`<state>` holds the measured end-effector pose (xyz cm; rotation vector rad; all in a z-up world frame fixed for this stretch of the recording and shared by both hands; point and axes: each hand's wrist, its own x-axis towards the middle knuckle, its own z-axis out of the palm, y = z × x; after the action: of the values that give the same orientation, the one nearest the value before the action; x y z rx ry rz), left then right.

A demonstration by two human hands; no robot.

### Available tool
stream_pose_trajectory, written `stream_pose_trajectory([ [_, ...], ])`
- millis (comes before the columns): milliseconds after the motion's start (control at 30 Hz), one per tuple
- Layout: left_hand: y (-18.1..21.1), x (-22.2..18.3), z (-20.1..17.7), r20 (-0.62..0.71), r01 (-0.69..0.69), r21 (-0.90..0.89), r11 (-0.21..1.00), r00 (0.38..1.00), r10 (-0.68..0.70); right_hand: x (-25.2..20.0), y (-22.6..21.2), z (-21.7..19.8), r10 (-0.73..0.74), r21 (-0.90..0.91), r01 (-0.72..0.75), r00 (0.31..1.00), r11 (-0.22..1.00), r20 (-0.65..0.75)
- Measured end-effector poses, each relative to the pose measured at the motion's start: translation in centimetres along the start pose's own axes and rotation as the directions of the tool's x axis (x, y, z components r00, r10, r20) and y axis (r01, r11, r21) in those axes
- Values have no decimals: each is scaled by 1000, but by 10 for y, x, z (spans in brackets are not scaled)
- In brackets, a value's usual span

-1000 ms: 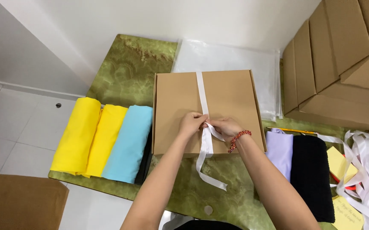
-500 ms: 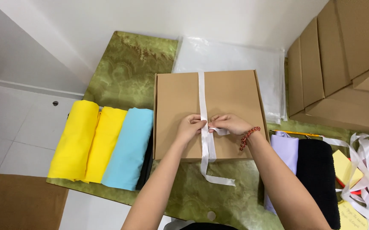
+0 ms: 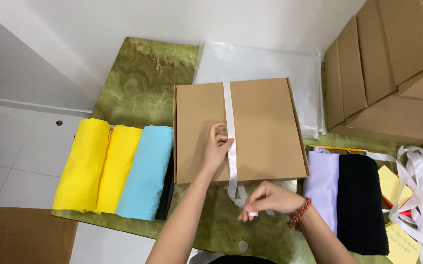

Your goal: The person wraps a white ribbon around a brown cardboard box, tying it into a bow. They then place a yellow sticky note on the box and write on it with a pencil.

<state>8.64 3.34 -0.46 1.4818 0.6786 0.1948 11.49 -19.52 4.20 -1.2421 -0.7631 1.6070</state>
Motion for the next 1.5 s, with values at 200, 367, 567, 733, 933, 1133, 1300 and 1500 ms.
stream_pose_trajectory([
  [200, -27, -31, 7, 275, -449, 484, 751, 893, 356, -19, 72, 40, 145, 172, -88, 922, 981, -358],
  [367, -58, -58, 5, 558, -662, 732, 164, 720, 414, -17, 126, 49, 47, 270, 102, 867, 957, -496],
  [567, -81, -59, -1, 642, -527, 766, -368, 595, 484, -18, 132, 63, 133, 361, 112, 797, 926, -589],
  [733, -85, -54, -1, 655, -540, 752, -378, 543, 526, -20, 130, 78, 100, 404, 153, 836, 902, -540],
  [933, -94, -52, 0, 658, -509, 753, -417, 583, 477, -23, 139, 92, 193, 504, 84, 860, 860, -473],
  [1133, -91, -50, -2, 632, -564, 770, -298, 613, 475, -25, 134, 101, 176, 495, 51, 900, 867, -400],
  [1300, -93, -52, -1, 611, -518, 790, -329, 613, 501, -26, 121, 103, 207, 422, -31, 903, 906, -377],
  [1500, -97, -51, -1, 619, -525, 782, -337, 586, 523, -25, 118, 104, 176, 346, -43, 915, 937, -363],
])
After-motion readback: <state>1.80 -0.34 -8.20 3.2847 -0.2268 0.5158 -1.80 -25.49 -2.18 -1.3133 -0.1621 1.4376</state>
